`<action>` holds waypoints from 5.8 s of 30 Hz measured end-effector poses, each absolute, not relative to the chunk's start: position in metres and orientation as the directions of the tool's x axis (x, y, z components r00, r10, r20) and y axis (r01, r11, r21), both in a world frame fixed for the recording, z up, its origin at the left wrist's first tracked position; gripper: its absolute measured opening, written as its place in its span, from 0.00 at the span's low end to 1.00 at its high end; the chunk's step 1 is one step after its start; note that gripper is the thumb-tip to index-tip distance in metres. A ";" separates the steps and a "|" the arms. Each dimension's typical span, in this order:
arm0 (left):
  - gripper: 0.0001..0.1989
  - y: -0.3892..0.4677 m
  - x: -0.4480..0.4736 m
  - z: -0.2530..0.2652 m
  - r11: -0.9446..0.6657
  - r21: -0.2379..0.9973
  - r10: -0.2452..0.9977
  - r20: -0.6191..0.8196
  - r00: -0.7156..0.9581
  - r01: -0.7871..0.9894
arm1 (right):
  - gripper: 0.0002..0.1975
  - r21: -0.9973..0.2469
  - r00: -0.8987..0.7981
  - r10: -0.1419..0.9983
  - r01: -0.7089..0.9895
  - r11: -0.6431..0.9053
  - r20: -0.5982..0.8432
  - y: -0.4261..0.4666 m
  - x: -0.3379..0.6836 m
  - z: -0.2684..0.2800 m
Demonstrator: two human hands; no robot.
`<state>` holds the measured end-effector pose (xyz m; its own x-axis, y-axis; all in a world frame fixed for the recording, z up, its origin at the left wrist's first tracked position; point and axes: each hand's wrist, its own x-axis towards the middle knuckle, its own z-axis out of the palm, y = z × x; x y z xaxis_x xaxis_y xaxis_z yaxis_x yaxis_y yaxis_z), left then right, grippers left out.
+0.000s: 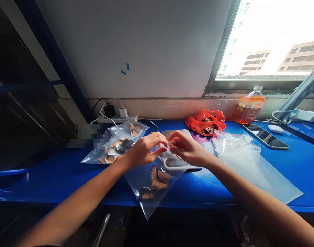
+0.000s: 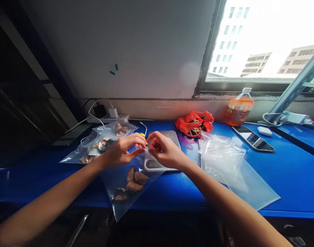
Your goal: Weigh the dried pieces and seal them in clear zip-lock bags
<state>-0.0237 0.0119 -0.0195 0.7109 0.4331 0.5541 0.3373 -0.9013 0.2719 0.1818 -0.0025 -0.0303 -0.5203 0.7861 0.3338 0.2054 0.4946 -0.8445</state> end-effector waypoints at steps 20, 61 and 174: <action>0.03 0.021 -0.032 -0.013 -0.869 0.228 0.486 0.559 0.672 0.439 | 0.16 -0.537 -0.638 0.659 0.421 0.731 0.398 0.016 0.174 -0.004; 0.03 0.022 -0.043 -0.011 -0.919 0.045 0.338 0.601 0.725 0.391 | 0.10 -0.855 -0.453 0.852 0.298 0.424 0.264 -0.003 0.180 -0.035; 0.20 0.019 -0.043 -0.006 -0.746 0.240 0.666 0.281 0.690 0.622 | 0.16 -0.798 -0.470 0.830 0.352 0.489 0.301 0.000 0.200 -0.027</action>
<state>-0.0433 0.0186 -0.0055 0.6904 0.6664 0.2814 0.6218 -0.7455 0.2399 0.2002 0.0004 -0.0274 -0.4697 0.8298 0.3012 0.3516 0.4888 -0.7984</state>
